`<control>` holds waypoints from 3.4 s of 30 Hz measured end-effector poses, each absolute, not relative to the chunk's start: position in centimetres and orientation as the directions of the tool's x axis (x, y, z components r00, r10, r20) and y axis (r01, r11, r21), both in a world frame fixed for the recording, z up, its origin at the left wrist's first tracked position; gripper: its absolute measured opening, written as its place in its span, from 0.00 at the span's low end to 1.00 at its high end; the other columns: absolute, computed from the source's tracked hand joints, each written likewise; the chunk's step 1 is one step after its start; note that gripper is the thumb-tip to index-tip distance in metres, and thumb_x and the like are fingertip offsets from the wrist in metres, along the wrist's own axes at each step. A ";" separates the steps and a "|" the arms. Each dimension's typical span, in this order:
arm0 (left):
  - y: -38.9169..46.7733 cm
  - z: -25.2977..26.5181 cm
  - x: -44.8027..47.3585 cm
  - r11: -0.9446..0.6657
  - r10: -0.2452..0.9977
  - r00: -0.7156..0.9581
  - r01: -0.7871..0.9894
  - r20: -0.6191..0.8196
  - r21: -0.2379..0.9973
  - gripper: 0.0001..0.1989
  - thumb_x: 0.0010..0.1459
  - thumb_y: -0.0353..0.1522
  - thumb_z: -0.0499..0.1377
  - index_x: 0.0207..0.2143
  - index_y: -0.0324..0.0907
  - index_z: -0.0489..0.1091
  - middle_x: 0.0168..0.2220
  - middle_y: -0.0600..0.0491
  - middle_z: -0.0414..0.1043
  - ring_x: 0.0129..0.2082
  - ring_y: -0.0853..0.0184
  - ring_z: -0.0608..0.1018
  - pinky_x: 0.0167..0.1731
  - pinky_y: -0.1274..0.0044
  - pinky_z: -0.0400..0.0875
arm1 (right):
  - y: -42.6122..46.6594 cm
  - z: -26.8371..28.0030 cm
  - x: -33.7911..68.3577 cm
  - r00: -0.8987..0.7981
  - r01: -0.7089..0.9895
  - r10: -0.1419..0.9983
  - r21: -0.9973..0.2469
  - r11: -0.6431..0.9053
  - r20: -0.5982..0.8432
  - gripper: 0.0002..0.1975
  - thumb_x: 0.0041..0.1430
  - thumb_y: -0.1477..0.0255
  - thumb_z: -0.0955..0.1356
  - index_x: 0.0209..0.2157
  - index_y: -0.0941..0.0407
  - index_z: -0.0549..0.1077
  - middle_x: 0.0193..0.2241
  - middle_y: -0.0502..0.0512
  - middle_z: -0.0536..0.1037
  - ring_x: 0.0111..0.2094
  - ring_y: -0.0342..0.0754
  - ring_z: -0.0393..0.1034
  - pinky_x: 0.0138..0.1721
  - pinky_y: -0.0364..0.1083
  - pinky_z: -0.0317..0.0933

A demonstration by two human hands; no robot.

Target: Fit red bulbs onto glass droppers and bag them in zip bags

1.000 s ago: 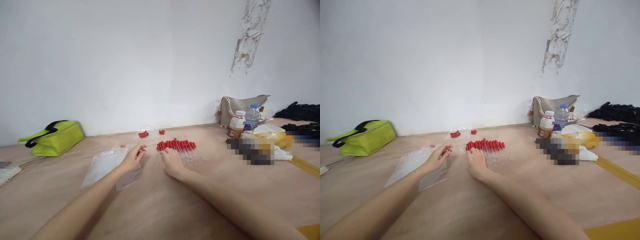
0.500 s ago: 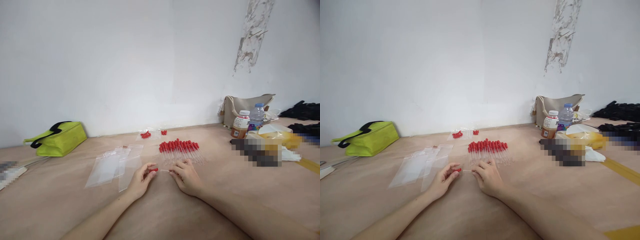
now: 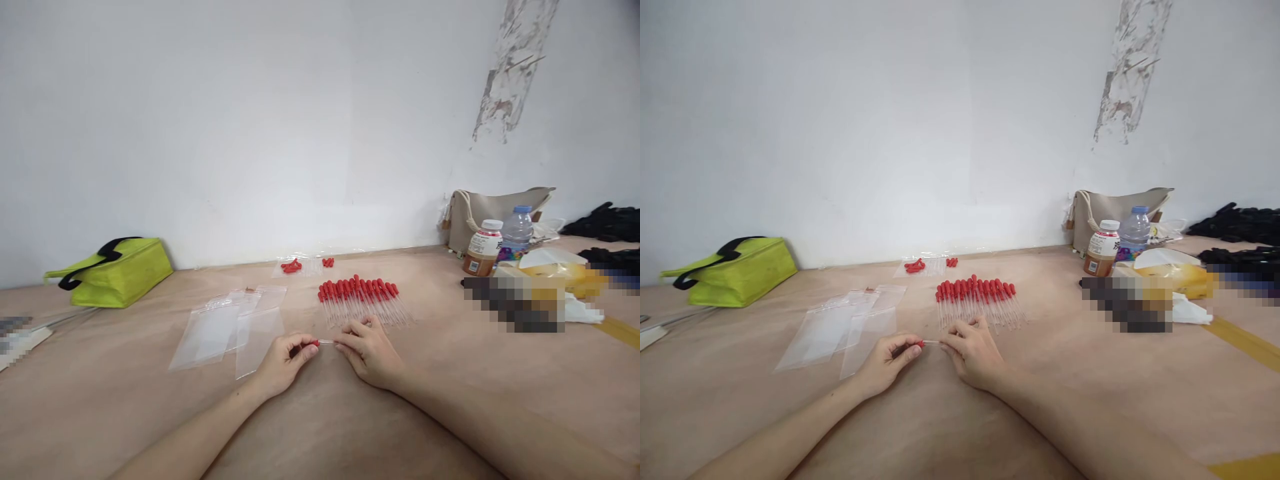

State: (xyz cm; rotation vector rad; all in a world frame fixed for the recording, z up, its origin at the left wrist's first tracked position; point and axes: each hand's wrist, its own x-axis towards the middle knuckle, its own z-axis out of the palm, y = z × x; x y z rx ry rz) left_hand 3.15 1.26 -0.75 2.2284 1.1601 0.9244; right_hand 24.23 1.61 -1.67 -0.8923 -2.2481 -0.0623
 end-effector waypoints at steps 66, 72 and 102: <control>-5.2 4.6 0.9 -0.665 0.657 0.697 0.715 -0.286 0.216 0.36 0.56 0.51 0.44 0.60 0.37 0.45 0.61 0.44 0.35 0.59 0.54 0.47 0.56 0.64 0.47 | 1.8 -2.0 27.0 -0.409 0.688 0.678 -0.282 0.668 0.611 0.07 0.54 0.74 0.61 0.28 0.56 0.69 0.25 0.53 0.70 0.30 0.45 0.63 0.33 0.44 0.52; -5.5 2.5 1.5 -0.739 0.615 0.789 0.576 -0.001 0.351 0.26 0.60 0.42 0.47 0.58 0.45 0.48 0.61 0.51 0.44 0.60 0.61 0.49 0.57 0.66 0.46 | -0.2 -1.5 28.0 -0.509 0.540 0.667 -0.401 0.740 0.545 0.07 0.55 0.70 0.62 0.30 0.56 0.71 0.26 0.53 0.70 0.32 0.45 0.62 0.34 0.44 0.56; -0.6 0.1 2.0 -0.722 0.679 0.731 0.649 0.065 0.238 0.29 0.58 0.46 0.46 0.59 0.46 0.46 0.61 0.50 0.45 0.60 0.61 0.50 0.57 0.63 0.43 | 0.6 -1.1 27.9 -0.800 0.260 0.373 -0.289 0.921 0.470 0.22 0.51 0.62 0.65 0.47 0.58 0.68 0.46 0.61 0.69 0.48 0.51 0.61 0.48 0.51 0.54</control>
